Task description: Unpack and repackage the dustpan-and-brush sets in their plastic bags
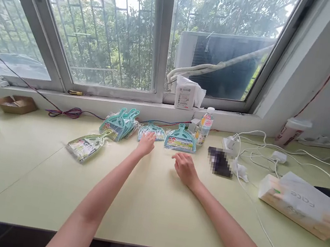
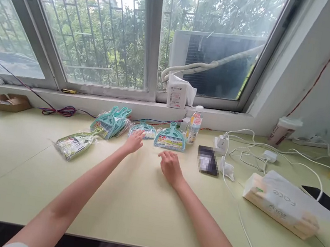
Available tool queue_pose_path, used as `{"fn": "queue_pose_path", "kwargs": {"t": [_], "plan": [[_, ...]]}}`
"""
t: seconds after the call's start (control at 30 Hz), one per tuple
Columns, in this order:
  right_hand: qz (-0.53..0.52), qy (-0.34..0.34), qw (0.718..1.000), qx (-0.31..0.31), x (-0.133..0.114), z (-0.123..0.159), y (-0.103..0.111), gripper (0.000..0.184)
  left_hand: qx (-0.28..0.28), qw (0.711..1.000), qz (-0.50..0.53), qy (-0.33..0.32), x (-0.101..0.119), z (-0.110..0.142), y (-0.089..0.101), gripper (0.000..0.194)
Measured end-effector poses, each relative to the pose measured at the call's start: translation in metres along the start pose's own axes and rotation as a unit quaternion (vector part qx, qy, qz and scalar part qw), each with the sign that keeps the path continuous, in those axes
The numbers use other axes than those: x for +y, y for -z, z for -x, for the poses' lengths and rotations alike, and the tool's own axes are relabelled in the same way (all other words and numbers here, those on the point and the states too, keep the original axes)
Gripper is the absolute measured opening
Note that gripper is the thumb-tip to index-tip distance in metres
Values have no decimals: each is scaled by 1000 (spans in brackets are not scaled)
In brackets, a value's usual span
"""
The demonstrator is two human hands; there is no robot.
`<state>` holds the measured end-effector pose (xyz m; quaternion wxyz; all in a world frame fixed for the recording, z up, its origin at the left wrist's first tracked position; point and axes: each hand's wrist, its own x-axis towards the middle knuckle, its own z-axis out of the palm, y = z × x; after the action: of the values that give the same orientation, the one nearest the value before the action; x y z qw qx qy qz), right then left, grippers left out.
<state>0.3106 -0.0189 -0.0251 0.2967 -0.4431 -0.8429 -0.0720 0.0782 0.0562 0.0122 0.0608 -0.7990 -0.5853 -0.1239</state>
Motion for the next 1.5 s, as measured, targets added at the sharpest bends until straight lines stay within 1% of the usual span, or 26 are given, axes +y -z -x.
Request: {"fn": "queue_pose_path", "kwargs": {"t": [0.03,0.1,0.13,0.2,0.3,0.37,0.43,0.5,0.57,0.63,0.67,0.73,0.8,0.83,0.87,0.9,0.93,1.0,1.07,1.13,1.2,1.3,1.37,1.43,1.5], "plan": [[-13,2,1000,-27,-1,0,0,29,-7,1000,-22,1,-4,-10,-1,52],[-36,-32,997,-53,2,-2,-1,26,-18,998,-48,40,-14,-20,-3,52],[-47,-53,996,-61,4,-3,-3,27,-18,998,-46,48,-19,-22,-5,50],[-62,-74,992,-76,9,-5,-7,36,-15,998,-38,51,-31,-19,-8,45],[-74,-70,990,-102,15,-8,-14,47,-4,998,-35,44,-42,-5,-10,38],[-68,-81,987,-123,20,-12,-18,53,-5,999,-40,36,-45,10,-7,33],[-47,-109,983,-137,27,-20,-23,57,-9,998,-48,28,-46,30,-3,30],[-15,-135,981,-137,37,-31,-28,57,-7,999,-47,17,-46,56,4,28],[4,-146,979,-143,48,-43,-33,55,16,1000,-19,2,-47,87,11,25],[0,-153,975,-162,57,-52,-38,54,41,999,21,14,-49,116,17,24],[-4,-157,973,-169,60,-55,-40,53,49,997,45,28,-51,127,18,28],[-10,-164,971,-176,62,-58,-44,53,73,991,89,68,-56,141,19,32],[-16,-166,969,-180,61,-58,-45,51,111,979,113,132,-65,142,17,28],[-20,-165,969,-183,60,-58,-45,51,128,970,118,171,-71,138,15,33],[-24,-162,969,-185,59,-58,-44,50,134,960,123,214,-77,132,14,45],[-27,-159,969,-186,58,-58,-43,49,122,950,136,253,-84,124,13,55],[-29,-159,969,-188,56,-59,-41,49,93,943,159,278,-90,116,12,64],[-32,-166,966,-196,54,-63,-38,47,32,931,202,304,-99,100,13,76],[-33,-180,960,-212,51,-69,-37,47,-4,926,208,314,-103,88,17,81],[-27,-198,953,-227,46,-77,-37,48,-15,930,185,317,-102,80,19,78],[-17,-217,948,-231,40,-85,-39,51,-15,934,164,318,-97,77,19,73],[-5,-241,943,-230,33,-93,-42,53,-2,925,168,342,-90,79,15,72],[-4,-251,940,-232,30,-96,-44,53,1,911,192,365,-87,82,12,71],[-10,-260,937,-235,30,-97,-46,52,-14,897,234,373,-84,86,11,61],[-22,-266,936,-231,32,-94,-49,51,-38,882,292,367,-80,90,12,51]]}}
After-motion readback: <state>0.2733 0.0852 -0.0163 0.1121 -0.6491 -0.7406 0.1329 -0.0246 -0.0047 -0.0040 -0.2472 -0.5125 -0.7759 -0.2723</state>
